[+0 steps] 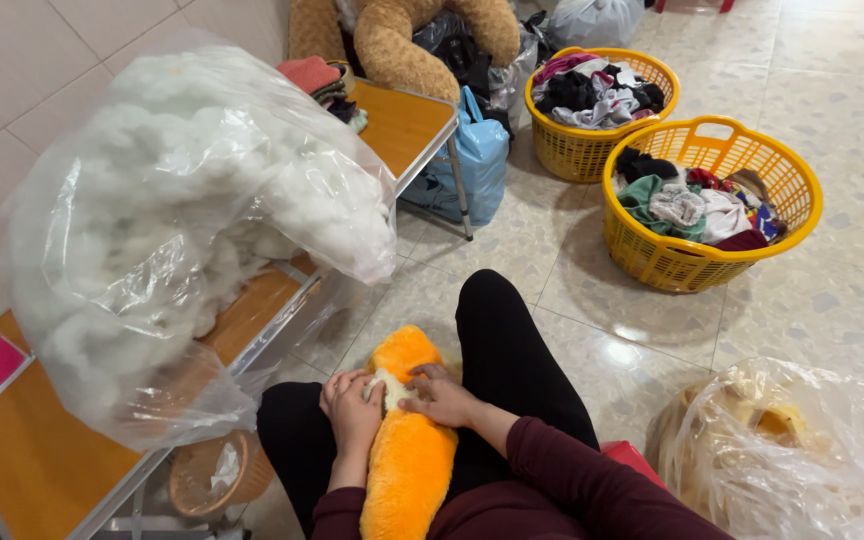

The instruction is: The person sits on the floor and stuffs white cotton filling into an orange plush toy. They repeatedly pull cotton from a nearby bag and push it into the opening of the toy, adjusting the fabric to distribute the filling.

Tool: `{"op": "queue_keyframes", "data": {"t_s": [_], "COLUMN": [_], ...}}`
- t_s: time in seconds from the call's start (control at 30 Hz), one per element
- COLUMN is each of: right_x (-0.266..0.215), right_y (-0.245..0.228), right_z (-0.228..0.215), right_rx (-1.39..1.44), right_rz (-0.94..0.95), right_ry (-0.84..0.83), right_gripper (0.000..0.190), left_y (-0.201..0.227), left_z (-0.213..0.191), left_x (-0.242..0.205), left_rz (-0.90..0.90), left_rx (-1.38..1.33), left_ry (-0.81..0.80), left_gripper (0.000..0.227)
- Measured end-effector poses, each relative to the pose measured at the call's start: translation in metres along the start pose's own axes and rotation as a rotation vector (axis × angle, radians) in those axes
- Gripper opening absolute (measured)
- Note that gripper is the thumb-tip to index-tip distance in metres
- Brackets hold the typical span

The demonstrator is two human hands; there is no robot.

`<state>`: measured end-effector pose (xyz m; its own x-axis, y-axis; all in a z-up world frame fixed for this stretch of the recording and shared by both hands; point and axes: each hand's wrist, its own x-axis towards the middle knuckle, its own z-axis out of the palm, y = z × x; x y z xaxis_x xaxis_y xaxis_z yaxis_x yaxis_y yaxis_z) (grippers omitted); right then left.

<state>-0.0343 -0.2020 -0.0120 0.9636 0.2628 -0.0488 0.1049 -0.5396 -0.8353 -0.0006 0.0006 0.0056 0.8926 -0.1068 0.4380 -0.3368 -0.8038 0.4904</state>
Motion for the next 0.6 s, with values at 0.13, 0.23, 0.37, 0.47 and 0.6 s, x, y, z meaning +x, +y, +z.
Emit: {"op": "queue_keyframes", "data": {"t_s": [0.13,0.23,0.37,0.47,0.6], "right_x": [-0.001,0.001,0.002,0.001,0.001], "right_y": [0.003,0.005,0.007,0.009,0.009], "right_z": [0.002,0.005,0.005,0.005,0.007], "right_rx": [-0.004,-0.006,-0.007,0.001,0.007], "right_rz": [-0.020,-0.021,-0.038,-0.039,-0.050], "right_ry": [0.007,0.007,0.031,0.037,0.038], "right_gripper": [0.064,0.064,0.063,0.062,0.062], "left_y": [-0.002,-0.004,-0.006,-0.009,-0.011], "left_z": [-0.001,0.000,0.002,0.004,0.005], "left_x": [-0.003,-0.004,-0.002,-0.003,-0.004], "left_rz": [-0.023,-0.013,-0.009,-0.021,-0.009], "left_rx": [0.000,0.004,0.010,-0.002,-0.004], "left_ry": [0.001,-0.009,0.010,0.017,0.020], "left_gripper": [0.021,0.021,0.021,0.022,0.022]}}
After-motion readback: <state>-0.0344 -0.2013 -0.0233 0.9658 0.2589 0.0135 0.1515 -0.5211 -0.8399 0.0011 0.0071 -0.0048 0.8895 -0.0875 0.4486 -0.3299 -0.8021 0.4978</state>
